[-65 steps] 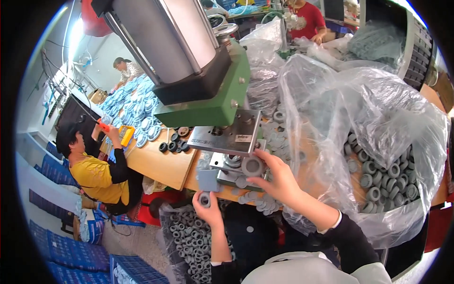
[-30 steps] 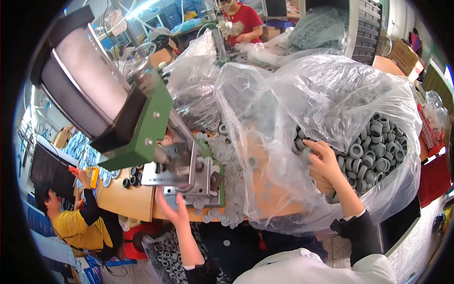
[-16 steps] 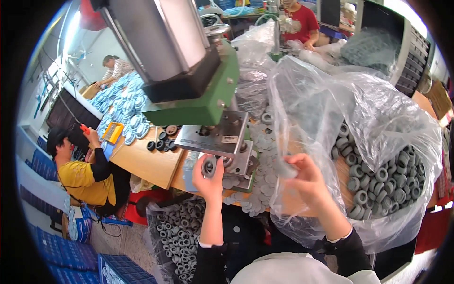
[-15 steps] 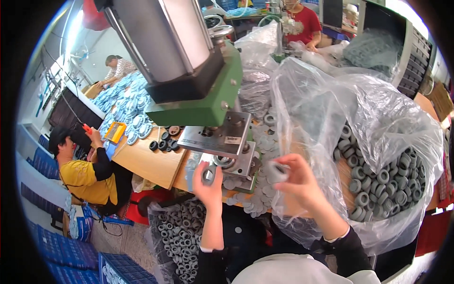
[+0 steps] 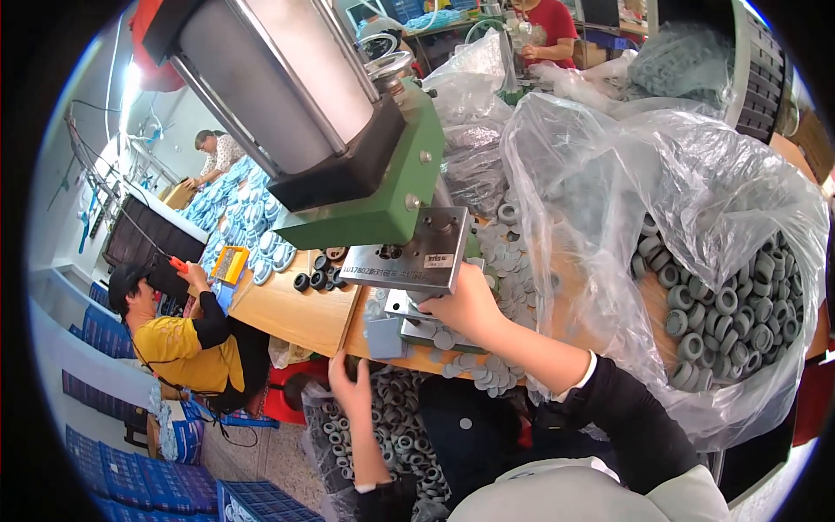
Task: Operating a pneumatic press to assemble small rubber components and collecting parts from the floor.
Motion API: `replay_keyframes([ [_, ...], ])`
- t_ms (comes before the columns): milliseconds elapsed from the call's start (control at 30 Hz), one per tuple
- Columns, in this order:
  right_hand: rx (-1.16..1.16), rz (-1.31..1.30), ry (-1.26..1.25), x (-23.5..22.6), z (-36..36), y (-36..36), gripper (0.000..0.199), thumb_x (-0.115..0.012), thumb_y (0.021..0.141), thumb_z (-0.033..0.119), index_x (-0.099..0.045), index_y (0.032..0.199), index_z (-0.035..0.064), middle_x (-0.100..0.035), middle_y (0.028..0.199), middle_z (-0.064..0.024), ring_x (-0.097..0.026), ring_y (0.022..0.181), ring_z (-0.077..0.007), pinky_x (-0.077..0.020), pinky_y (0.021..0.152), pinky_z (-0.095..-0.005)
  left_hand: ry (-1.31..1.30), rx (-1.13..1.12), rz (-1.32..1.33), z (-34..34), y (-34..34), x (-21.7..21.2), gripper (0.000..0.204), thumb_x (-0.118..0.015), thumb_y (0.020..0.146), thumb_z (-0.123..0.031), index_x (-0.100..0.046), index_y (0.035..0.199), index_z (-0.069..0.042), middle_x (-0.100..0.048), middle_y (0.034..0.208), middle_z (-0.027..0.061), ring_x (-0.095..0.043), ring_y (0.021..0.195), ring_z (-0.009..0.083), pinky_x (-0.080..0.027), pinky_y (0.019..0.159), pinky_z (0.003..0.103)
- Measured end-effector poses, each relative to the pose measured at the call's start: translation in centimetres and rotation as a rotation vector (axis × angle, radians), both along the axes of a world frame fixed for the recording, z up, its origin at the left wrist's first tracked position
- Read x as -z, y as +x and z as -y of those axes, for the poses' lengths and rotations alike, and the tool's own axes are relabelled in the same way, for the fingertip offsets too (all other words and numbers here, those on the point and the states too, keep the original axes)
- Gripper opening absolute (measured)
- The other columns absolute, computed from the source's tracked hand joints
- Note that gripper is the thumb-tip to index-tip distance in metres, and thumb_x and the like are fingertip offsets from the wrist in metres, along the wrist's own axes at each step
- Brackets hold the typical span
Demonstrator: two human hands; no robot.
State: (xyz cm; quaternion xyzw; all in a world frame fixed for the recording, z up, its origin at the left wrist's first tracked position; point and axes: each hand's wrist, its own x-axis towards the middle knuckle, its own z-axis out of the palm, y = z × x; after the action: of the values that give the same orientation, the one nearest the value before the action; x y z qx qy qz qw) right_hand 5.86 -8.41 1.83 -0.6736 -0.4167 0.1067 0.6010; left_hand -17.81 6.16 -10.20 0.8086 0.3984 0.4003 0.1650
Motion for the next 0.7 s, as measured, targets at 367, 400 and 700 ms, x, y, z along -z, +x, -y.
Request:
replay_keyframes([
  [367,0.445,0.250,-0.035,3.0,15.8,5.4,0.043,-0.069,0.073,0.010,-0.054,0.112,0.0015,-0.054,0.119,-0.0186,-0.051,0.112,-0.0308,-0.0419,0.092,-0.0357,0.139,0.167,-0.432,-3.2,7.0,2.9,0.032,-0.042,0.093,-0.019,-0.057,0.114,-0.001,-0.053,0.124,0.0156,-0.041,0.124,0.0329,-0.031,0.098,0.048],
  [400,0.580,0.231,-0.172,5.1,18.1,8.4,0.033,-0.063,0.076,0.008,-0.056,0.107,0.0020,-0.058,0.109,-0.0182,-0.055,0.103,-0.0323,-0.0435,0.089,-0.0371,0.140,0.181,-0.427,-3.0,7.0,2.9,0.032,-0.042,0.093,-0.019,-0.057,0.114,-0.001,-0.053,0.124,0.0156,-0.041,0.124,0.0329,-0.031,0.098,0.048],
  [700,0.681,0.070,-0.641,11.3,23.6,18.4,0.049,-0.072,0.067,0.010,-0.054,0.110,-0.0012,-0.055,0.107,-0.0222,-0.055,0.098,-0.0371,-0.0447,0.084,-0.0396,0.000,0.385,0.335,2.9,10.0,-2.8,0.038,-0.046,0.090,-0.010,-0.044,0.125,0.004,-0.048,0.128,0.0176,-0.044,0.120,0.0290,-0.030,0.102,0.037],
])
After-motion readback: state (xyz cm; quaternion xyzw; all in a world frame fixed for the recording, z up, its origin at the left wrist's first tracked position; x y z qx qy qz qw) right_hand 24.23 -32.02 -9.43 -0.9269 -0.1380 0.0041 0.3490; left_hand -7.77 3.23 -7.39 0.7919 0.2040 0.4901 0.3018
